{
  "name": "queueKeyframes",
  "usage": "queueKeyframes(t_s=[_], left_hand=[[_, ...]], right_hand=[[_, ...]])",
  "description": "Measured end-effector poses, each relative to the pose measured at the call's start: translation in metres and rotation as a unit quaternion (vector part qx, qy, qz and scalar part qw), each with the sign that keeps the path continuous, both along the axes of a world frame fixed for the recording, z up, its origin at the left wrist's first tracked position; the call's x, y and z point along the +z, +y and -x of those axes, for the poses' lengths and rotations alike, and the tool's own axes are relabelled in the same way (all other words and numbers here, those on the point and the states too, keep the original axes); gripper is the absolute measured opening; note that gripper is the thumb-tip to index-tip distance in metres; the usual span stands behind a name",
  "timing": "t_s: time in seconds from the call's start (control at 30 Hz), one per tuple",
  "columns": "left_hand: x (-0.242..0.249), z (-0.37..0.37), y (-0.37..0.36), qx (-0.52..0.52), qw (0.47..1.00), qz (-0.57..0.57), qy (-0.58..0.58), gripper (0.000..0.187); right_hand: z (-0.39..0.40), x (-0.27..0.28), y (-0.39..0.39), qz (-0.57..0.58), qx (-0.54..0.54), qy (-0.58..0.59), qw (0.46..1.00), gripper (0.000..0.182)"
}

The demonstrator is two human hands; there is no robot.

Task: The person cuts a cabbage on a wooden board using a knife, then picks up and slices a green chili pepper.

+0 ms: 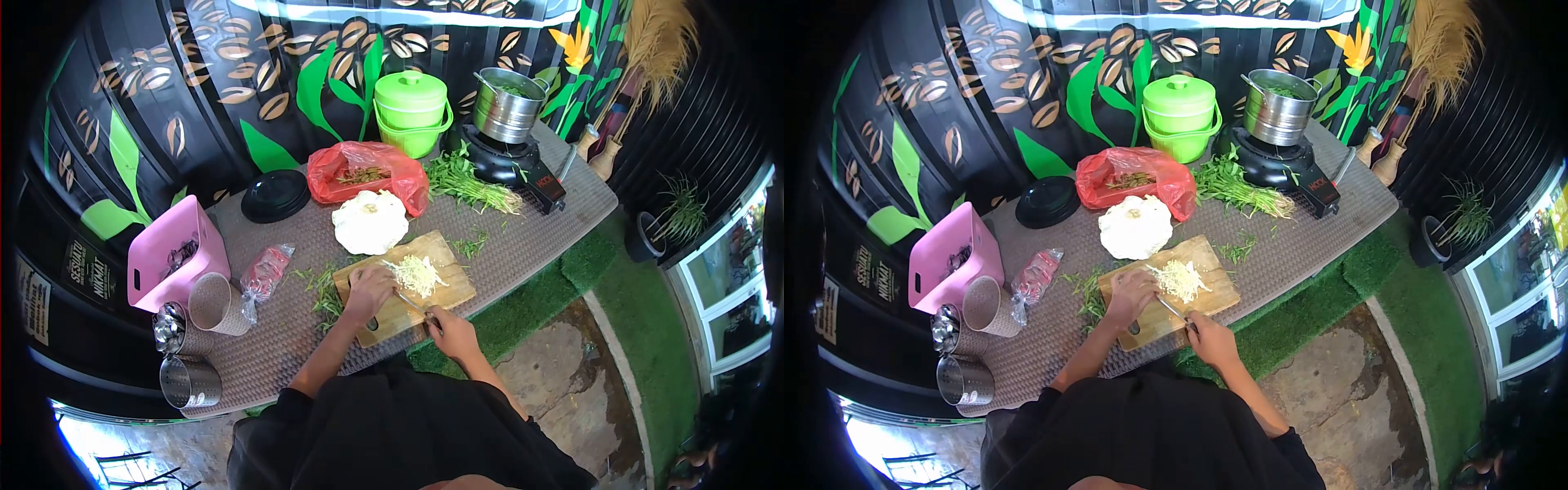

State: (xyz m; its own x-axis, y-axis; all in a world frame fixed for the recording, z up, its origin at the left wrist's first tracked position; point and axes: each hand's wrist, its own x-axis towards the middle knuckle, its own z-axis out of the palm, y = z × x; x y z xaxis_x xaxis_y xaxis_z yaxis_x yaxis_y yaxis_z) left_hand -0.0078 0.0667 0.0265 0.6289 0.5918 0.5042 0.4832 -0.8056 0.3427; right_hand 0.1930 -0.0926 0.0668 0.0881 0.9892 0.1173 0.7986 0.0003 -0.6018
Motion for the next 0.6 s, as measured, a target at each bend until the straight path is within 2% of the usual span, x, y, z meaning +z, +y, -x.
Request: queueKeyframes(t_s=[0.07,0.23,0.4,0.47,0.6], left_hand=[[0.001,0.002,0.007,0.023,0.999,-0.047,-0.013,0.013],[0.005,0.0,0.007,0.041,0.998,-0.039,-0.004,0.009],[0.008,-0.006,0.0,0.049,0.999,-0.013,0.009,0.011],[0.006,-0.006,0.003,0.044,0.998,0.049,-0.005,0.016],[0.033,-0.022,0.024,0.042,0.996,0.009,-0.084,0.014]], right_hand=[[-0.001,-0.001,0.0,0.009,-0.005,0.007,1.0,0.026],[-0.003,-0.003,-0.003,-0.002,-0.029,0.034,0.999,0.029],[-0.008,-0.008,-0.006,0.03,-0.056,0.135,0.989,0.03],[-0.009,-0.012,-0.005,0.023,-0.055,0.138,0.989,0.03],[-0.01,-0.02,-0.004,0.008,-0.057,0.148,0.987,0.031]])
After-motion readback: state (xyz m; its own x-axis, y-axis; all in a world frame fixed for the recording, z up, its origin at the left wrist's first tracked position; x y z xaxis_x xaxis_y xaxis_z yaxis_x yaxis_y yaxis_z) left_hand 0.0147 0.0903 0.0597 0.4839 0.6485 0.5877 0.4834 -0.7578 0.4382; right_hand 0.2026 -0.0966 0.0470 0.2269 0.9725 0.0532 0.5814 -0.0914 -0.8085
